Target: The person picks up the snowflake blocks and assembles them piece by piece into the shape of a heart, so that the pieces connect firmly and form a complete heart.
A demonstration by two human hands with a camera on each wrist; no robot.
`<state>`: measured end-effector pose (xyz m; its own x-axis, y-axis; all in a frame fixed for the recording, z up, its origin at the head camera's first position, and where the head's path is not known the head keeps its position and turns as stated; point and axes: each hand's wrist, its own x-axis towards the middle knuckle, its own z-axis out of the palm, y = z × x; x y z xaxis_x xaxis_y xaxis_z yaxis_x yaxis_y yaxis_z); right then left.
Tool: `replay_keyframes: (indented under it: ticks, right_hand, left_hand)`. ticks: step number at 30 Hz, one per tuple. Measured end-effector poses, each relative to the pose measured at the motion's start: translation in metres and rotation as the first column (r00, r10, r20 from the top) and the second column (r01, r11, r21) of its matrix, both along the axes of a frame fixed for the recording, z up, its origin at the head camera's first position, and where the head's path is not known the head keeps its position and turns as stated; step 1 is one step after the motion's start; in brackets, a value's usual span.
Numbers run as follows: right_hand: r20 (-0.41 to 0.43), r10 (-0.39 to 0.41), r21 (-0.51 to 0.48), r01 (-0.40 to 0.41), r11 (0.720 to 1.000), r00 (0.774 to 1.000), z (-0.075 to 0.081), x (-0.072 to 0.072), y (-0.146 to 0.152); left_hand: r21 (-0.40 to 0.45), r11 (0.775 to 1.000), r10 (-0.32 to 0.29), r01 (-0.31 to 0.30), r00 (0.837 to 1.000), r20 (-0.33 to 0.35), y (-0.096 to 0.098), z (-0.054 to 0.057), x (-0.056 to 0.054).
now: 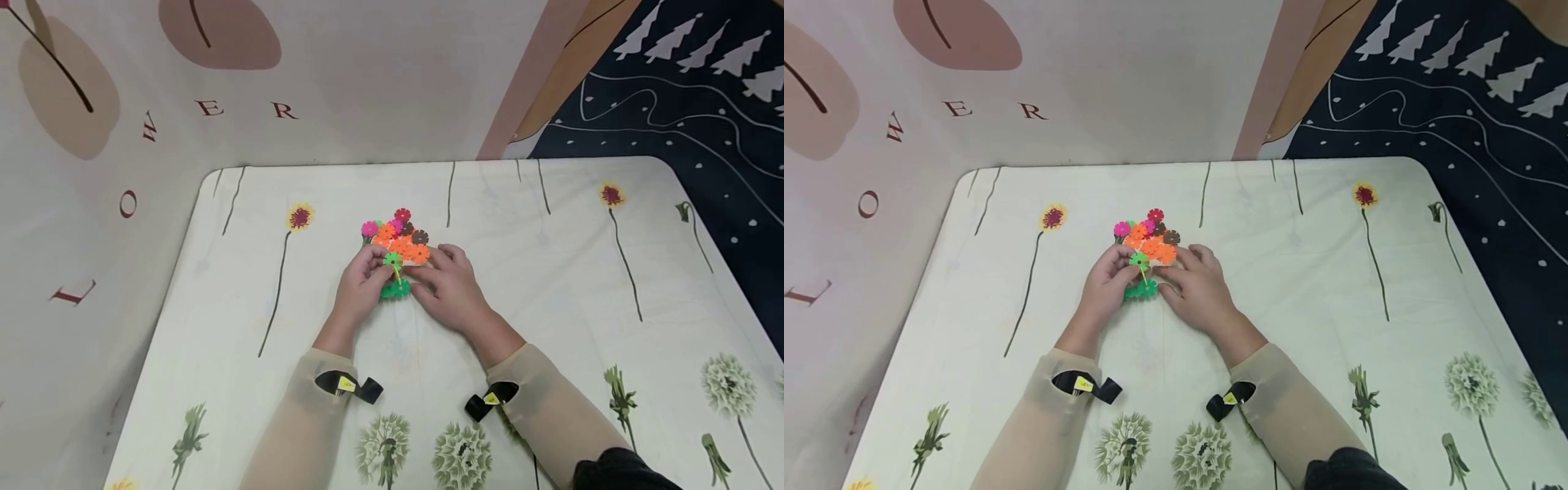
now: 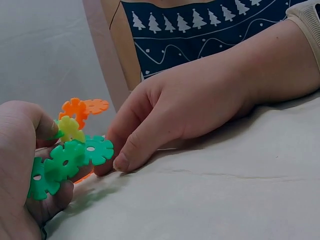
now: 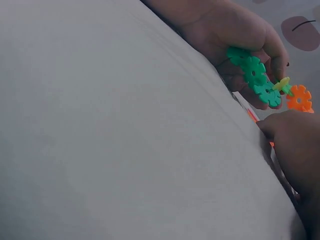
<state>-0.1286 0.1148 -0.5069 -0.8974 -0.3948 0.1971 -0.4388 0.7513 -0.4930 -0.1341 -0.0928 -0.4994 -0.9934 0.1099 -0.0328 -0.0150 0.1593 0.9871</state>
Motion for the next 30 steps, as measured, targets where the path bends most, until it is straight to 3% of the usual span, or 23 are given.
replay_keyframes:
  ticks: [7, 13, 16, 26, 30]
  right_hand:
    - [0.007, -0.016, 0.051, 0.015, 0.999, 1.000, 0.0010, -0.0005, -0.0004]
    - [0.023, 0.085, 0.157, -0.087, 0.984, 0.996, 0.0009, 0.0006, -0.0007]
    - [0.018, 0.093, 0.178, -0.095, 0.979, 0.996, 0.0014, 0.0007, -0.0007]
    - [0.012, -0.050, -0.002, 0.050, 0.999, 0.999, -0.0004, -0.0004, 0.0008]
    - [-0.008, -0.068, -0.016, 0.068, 0.998, 0.998, 0.0008, -0.0001, 0.0003]
  left_hand:
    - [0.000, 1.000, 0.006, -0.006, 1.000, 0.004, -0.0004, 0.0008, 0.0000]
    - [0.003, 1.000, 0.004, -0.004, 1.000, -0.005, -0.0008, 0.0003, -0.0001]
    - [0.002, 1.000, 0.007, -0.007, 1.000, -0.010, -0.0005, 0.0008, -0.0002]
    - [-0.012, 1.000, 0.022, -0.022, 1.000, 0.015, -0.0001, 0.0007, -0.0008]
    - [-0.008, 1.000, 0.023, -0.023, 1.000, 0.012, 0.0004, 0.0012, -0.0007]
